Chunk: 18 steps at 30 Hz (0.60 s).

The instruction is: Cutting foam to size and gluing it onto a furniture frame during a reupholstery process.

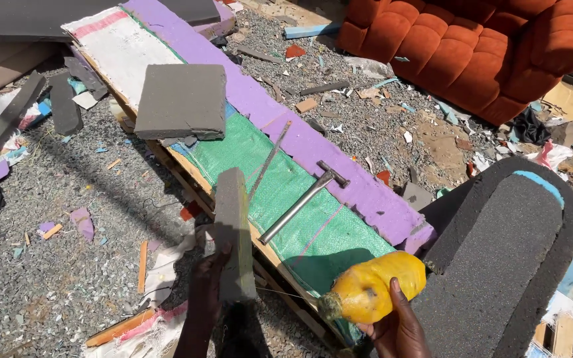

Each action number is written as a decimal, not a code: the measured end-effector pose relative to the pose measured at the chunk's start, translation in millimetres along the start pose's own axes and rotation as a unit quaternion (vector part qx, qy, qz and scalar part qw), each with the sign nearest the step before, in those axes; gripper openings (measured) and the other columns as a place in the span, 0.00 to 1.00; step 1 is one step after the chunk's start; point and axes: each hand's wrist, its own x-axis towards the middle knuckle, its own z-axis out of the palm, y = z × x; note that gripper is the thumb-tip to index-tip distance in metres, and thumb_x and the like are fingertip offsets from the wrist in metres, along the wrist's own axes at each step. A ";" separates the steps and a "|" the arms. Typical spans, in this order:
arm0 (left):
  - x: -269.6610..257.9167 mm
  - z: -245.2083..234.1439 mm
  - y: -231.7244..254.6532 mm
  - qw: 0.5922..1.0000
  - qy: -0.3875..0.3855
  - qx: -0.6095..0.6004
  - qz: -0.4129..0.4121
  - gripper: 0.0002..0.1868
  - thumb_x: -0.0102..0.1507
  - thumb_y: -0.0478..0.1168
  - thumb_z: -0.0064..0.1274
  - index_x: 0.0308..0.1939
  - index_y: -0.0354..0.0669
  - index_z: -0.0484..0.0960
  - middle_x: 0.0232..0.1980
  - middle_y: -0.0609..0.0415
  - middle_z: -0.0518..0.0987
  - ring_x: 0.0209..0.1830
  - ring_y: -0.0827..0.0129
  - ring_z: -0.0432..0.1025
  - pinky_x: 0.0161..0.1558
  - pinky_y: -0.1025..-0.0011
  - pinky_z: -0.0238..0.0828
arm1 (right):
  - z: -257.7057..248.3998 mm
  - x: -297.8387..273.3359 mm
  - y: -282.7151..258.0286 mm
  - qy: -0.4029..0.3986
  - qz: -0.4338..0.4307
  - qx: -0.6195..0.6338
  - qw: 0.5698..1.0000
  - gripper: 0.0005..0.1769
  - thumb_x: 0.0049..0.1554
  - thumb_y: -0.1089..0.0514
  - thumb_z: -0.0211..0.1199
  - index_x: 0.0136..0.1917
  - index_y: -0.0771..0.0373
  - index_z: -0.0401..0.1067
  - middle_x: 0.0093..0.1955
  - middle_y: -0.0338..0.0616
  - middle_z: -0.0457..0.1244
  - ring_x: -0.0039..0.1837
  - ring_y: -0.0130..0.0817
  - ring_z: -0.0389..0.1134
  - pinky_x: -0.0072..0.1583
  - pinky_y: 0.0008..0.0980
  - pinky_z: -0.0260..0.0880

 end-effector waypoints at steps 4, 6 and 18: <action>25.0 -41.1 26.5 0.997 0.049 0.049 -0.021 0.24 0.65 0.54 0.55 0.37 0.33 0.89 0.25 0.49 0.79 0.21 0.62 0.72 0.23 0.66 0.66 | 59.5 3.2 10.5 -0.118 0.004 -0.040 0.992 0.35 0.53 0.43 0.61 0.72 0.52 0.64 0.64 0.52 0.67 0.58 0.48 0.71 0.45 0.51 0.74; 38.0 -62.5 39.8 0.997 0.047 0.060 -0.019 0.24 0.66 0.51 0.55 0.35 0.28 0.88 0.27 0.44 0.82 0.22 0.57 0.76 0.24 0.63 0.72 | 94.1 8.9 11.7 -0.139 0.034 -0.059 0.988 0.35 0.53 0.42 0.63 0.70 0.56 0.64 0.59 0.54 0.68 0.53 0.50 0.72 0.43 0.50 0.76; 112.4 -232.2 83.0 0.958 0.240 0.155 0.028 0.37 0.73 0.57 0.58 0.16 0.41 0.65 0.13 0.56 0.54 0.16 0.68 0.48 0.24 0.68 0.50 | 288.9 77.2 -23.5 -0.263 0.007 -0.599 0.757 0.30 0.55 0.43 0.62 0.55 0.74 0.79 0.45 0.51 0.72 0.39 0.36 0.69 0.40 0.29 0.68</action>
